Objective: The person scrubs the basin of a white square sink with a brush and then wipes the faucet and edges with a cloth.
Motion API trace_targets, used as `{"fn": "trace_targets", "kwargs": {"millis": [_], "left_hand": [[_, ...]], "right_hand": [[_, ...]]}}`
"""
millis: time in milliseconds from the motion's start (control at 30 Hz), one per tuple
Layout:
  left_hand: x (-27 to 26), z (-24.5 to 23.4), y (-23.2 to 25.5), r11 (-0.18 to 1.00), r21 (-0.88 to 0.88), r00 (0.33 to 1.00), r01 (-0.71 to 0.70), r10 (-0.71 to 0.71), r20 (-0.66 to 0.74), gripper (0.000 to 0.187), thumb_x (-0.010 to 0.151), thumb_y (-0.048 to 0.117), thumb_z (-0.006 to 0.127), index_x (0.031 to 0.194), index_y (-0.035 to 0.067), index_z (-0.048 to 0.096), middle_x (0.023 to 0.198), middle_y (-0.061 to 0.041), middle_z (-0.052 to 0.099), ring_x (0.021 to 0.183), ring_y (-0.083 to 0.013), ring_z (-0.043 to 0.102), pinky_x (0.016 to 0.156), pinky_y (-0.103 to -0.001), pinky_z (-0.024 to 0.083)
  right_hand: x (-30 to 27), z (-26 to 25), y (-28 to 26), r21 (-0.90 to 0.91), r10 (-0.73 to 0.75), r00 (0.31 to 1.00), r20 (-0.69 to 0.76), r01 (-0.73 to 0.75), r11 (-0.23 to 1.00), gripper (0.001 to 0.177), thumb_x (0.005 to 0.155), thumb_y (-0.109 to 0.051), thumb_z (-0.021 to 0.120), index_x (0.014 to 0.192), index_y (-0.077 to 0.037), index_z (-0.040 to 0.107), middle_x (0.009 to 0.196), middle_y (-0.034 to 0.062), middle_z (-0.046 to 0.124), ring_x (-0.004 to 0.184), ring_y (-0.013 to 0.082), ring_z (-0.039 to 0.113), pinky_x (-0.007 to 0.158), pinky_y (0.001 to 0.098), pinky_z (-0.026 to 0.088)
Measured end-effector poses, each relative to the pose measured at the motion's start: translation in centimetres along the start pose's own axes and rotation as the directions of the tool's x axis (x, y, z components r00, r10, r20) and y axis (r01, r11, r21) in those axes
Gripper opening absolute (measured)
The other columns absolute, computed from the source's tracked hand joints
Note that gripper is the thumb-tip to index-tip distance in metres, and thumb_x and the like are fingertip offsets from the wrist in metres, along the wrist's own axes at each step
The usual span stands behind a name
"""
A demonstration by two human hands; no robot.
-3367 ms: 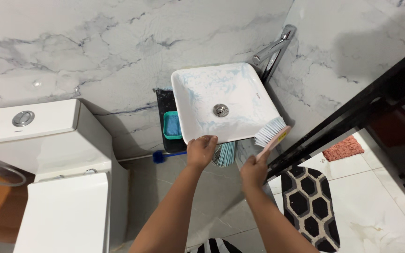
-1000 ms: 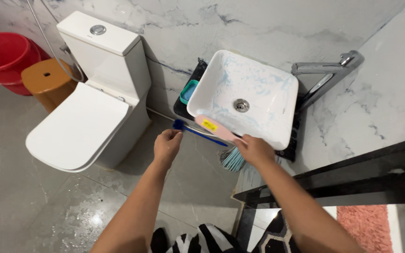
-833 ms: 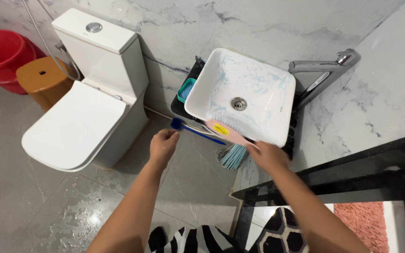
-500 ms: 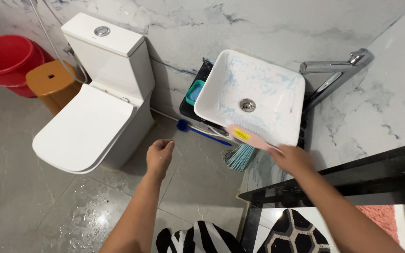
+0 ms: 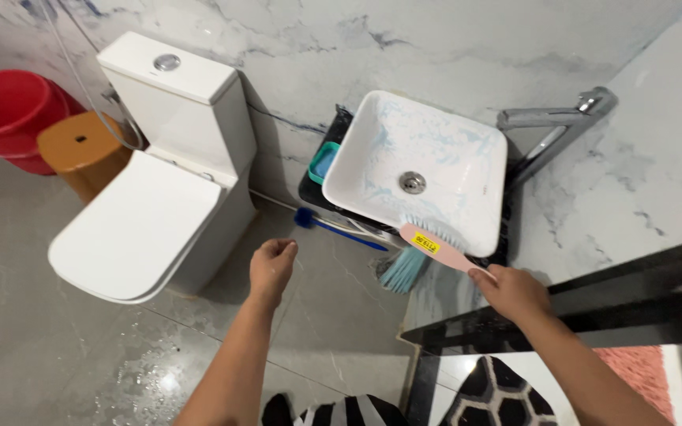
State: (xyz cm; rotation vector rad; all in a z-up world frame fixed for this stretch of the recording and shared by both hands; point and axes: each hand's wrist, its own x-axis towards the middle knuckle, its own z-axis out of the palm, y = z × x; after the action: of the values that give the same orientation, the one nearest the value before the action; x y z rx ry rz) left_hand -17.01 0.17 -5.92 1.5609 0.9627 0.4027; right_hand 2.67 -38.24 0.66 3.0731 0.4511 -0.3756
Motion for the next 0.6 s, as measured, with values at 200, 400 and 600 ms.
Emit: {"fn": "trace_targets", "kwargs": {"millis": [200, 400, 600], "left_hand": [[-0.2, -0.4, 0.5, 0.997, 0.078, 0.999, 0.019, -0.015, -0.047, 0.030, 0.089, 0.027, 0.071, 0.108, 0.005, 0.077, 0.096, -0.008, 0.077, 0.085, -0.0188, 0.070, 0.078, -0.034, 0.054], [-1.0, 1.6, 2.0, 0.996, 0.084, 0.999, 0.033, -0.034, 0.010, 0.031, 0.088, 0.026, 0.070, 0.111, 0.006, 0.076, 0.100, -0.009, 0.076, 0.092, -0.0197, 0.070, 0.082, -0.035, 0.054], [0.1, 1.8, 0.9, 0.995, 0.092, 0.999, 0.030, -0.027, -0.038, 0.032, 0.087, 0.029, 0.071, 0.109, 0.006, 0.077, 0.098, -0.009, 0.078, 0.090, -0.0214, 0.072, 0.082, -0.036, 0.055]], "right_hand": [[4.5, 1.3, -10.9, 0.117, -0.203, 0.979, -0.028, 0.205, 0.972, 0.059, 0.094, -0.065, 0.048, 0.095, -0.013, 0.077, 0.082, 0.0132, 0.074, 0.076, 0.0341, 0.072, 0.071, 0.0491, 0.055], [3.0, 1.3, -14.7, 0.120, -0.164, 0.986, -0.040, 0.168, 0.979, 0.062, 0.095, -0.067, 0.047, 0.096, -0.011, 0.075, 0.089, 0.0146, 0.074, 0.084, 0.0364, 0.072, 0.072, 0.0494, 0.057], [0.5, -0.7, -8.1, 0.089, -0.122, 0.992, -0.042, 0.125, 0.988, 0.063, 0.093, -0.068, 0.047, 0.092, -0.011, 0.075, 0.085, 0.0137, 0.076, 0.081, 0.0340, 0.074, 0.072, 0.0479, 0.058]]}}
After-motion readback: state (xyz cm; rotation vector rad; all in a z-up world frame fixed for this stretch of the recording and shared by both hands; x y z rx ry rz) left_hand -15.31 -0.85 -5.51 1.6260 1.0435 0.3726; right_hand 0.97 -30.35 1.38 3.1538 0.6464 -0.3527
